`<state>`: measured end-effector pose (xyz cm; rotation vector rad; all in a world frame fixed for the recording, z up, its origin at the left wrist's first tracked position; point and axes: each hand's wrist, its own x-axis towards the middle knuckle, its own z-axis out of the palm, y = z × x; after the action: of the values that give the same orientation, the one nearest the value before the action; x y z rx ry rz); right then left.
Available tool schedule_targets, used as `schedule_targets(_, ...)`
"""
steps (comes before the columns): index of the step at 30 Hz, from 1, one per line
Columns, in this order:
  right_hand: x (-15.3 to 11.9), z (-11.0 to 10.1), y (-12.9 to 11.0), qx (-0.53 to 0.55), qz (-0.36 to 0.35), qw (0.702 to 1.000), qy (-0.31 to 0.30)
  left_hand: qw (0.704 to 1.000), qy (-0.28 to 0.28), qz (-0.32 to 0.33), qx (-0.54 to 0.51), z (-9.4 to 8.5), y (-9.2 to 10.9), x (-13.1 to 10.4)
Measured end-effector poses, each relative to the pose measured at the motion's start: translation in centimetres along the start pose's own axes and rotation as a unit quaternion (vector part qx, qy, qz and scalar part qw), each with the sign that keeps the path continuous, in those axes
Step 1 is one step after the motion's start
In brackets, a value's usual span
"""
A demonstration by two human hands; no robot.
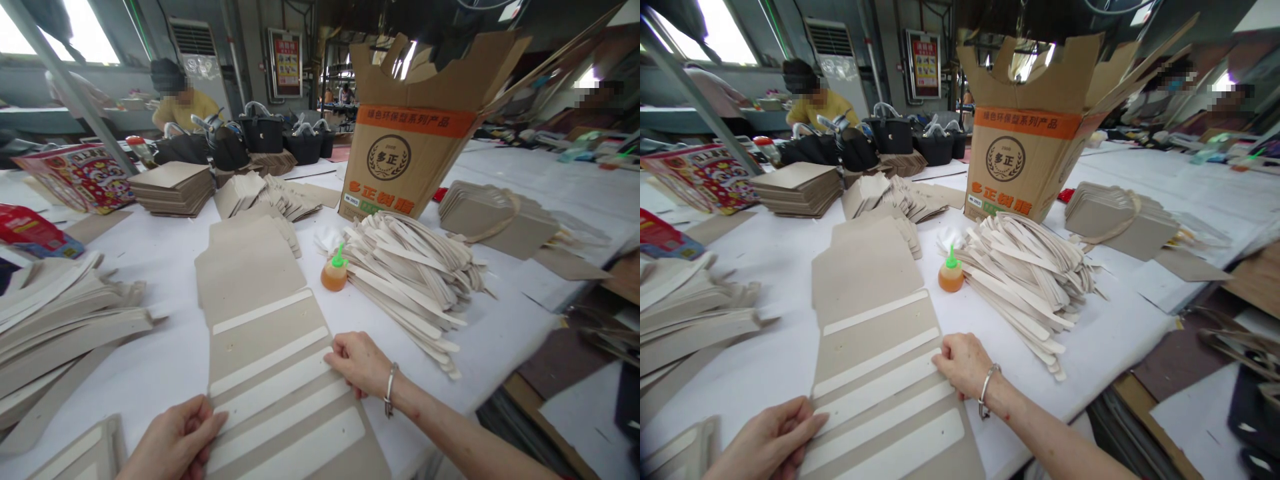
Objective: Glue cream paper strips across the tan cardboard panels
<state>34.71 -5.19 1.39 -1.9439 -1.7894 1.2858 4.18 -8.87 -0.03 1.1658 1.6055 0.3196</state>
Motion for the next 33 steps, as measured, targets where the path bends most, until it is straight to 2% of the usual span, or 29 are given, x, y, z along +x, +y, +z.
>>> schedule_targets(4,0.1,0.0,0.0,-0.023,0.001,1.000,-0.002,1.000,0.003,-0.001,0.021,0.0,0.5,-0.2)
schedule_targets(7,0.0,-0.1,-0.2,-0.055,-0.004,0.999,0.001,0.994,0.011,0.012,0.107,-0.4,0.9,-0.2)
schedule_targets(11,-0.6,-0.5,-0.8,-0.128,-0.041,0.990,0.050,0.949,0.089,0.101,0.286,-1.1,1.5,-0.7)
schedule_targets(14,-1.3,-0.7,-1.6,-0.187,-0.097,0.973,0.095,0.918,0.107,0.184,0.335,-0.8,2.2,-1.7)
schedule_targets(16,-1.5,-0.7,-2.2,-0.266,-0.181,0.941,0.102,0.885,0.086,0.256,0.379,-0.1,2.8,-2.3)
schedule_targets(20,-1.3,-0.4,-3.2,-0.413,-0.393,0.820,0.057,0.807,0.033,0.320,0.496,1.6,3.7,-2.7)
schedule_targets(21,-1.3,-0.4,-3.3,-0.427,-0.423,0.798,0.046,0.797,0.031,0.322,0.510,1.9,3.8,-2.7)
schedule_targets(23,-1.2,-0.6,-3.0,-0.438,-0.454,0.775,0.036,0.790,0.039,0.320,0.522,2.2,3.7,-2.9)
schedule_targets(26,-1.4,-1.2,-1.5,-0.429,-0.461,0.775,0.036,0.795,0.037,0.320,0.514,2.0,2.9,-3.4)
schedule_targets(30,-1.8,-2.1,0.8,-0.410,-0.425,0.805,0.055,0.811,0.030,0.330,0.483,1.1,0.8,-3.5)
schedule_targets(33,-1.8,-2.2,1.5,-0.388,-0.407,0.826,0.052,0.811,0.039,0.325,0.485,0.9,-0.6,-3.3)
